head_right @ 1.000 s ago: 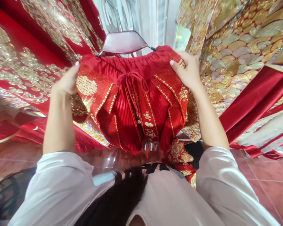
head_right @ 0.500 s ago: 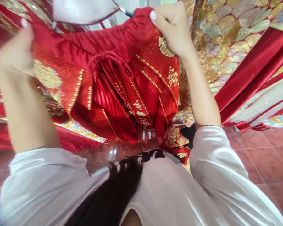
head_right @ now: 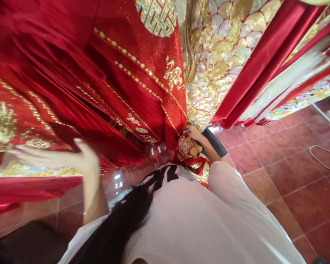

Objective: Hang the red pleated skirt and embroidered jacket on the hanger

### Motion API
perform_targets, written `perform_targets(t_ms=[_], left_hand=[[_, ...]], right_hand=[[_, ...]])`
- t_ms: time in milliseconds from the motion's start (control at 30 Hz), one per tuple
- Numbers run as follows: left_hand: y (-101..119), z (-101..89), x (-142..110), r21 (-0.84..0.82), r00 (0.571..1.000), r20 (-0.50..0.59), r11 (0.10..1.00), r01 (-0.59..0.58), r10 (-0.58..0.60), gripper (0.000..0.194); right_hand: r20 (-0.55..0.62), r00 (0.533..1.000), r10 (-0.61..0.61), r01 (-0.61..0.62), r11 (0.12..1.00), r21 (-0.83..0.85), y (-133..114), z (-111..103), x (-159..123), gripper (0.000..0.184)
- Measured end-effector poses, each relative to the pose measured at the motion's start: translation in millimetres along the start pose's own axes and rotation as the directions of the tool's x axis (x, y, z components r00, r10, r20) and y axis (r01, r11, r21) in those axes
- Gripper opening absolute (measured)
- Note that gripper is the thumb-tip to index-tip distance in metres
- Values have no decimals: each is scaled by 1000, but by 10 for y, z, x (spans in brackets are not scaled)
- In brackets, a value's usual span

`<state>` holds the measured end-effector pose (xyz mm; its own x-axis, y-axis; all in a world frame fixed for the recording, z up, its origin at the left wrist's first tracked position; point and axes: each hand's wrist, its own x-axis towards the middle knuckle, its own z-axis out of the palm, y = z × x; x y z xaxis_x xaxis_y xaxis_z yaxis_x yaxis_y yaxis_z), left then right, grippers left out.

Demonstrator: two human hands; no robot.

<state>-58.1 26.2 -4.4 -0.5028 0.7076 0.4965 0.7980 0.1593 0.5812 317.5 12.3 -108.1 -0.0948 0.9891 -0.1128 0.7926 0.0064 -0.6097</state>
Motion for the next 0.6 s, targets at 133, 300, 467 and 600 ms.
perform_targets(t_ms=[133, 300, 467, 600], left_hand=[[229, 442, -1121, -133, 843, 526, 990, -50, 114, 91], [489, 1065, -1984, -492, -79, 868, 870, -23, 489, 77], [696, 1479, -2166, -544, -18, 838, 837, 64, 546, 78], [781, 1388, -2118, -578, 25, 812, 796, 179, 583, 72]], right_hand=[[225, 974, 17, -4, 998, -58, -33, 148, -147, 26], [318, 938, 138, -65, 971, -230, -115, 145, -132, 36], [303, 918, 256, -121, 908, -400, -180, 79, -229, 34], [277, 915, 295, -142, 875, -462, -468, -140, -462, 35]])
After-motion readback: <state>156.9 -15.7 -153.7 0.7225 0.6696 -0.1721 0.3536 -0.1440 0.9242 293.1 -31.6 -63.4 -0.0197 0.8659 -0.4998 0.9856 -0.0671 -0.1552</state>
